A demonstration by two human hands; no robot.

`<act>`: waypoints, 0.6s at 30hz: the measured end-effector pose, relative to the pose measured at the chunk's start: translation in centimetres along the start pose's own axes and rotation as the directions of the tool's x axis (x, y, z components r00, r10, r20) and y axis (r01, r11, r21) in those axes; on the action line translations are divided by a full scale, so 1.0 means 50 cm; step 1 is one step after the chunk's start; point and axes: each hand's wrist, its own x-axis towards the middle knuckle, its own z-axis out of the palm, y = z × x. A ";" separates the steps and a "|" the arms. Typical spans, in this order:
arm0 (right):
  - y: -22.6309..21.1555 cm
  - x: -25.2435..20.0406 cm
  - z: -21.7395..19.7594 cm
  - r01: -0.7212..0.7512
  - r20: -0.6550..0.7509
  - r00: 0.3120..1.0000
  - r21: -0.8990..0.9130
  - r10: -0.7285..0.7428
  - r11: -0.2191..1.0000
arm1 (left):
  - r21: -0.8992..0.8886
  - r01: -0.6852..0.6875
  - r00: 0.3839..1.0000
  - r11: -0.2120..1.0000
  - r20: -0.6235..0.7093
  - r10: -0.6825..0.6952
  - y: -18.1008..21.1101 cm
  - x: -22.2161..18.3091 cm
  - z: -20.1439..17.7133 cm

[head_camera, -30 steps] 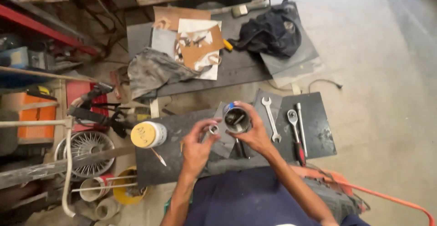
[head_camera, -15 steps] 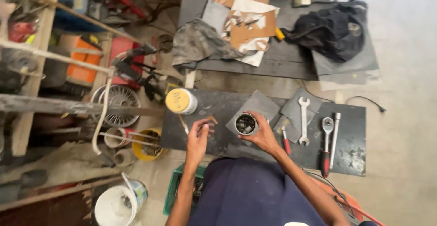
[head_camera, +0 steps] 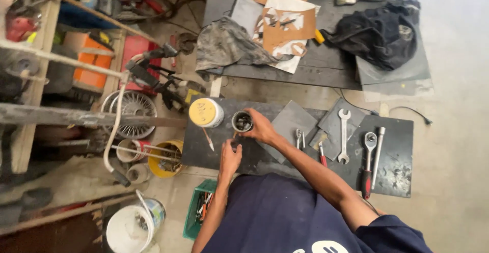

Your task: Fabricating a custom gasket by cutting material and fitting it to an engine component at a repair bench.

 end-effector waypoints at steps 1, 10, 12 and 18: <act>-0.001 -0.014 -0.003 -0.010 -0.016 1.000 -0.002 0.010 1.000 | 0.003 -0.012 1.000 1.000 0.014 0.012 0.015 -0.004 -0.006; 0.133 -0.117 -0.118 -0.138 -0.023 0.990 0.039 0.139 0.990 | 0.348 -0.126 0.991 0.929 0.081 0.104 0.087 0.029 -0.032; 0.219 -0.127 -0.158 -0.213 -0.184 0.961 -0.013 0.207 0.977 | 0.413 -0.082 0.996 0.907 0.063 0.061 0.053 0.046 -0.022; 0.339 -0.066 -0.471 -0.333 -0.743 0.668 -0.255 0.036 0.908 | 0.301 -0.061 0.995 0.952 -0.055 0.081 -0.018 0.072 -0.010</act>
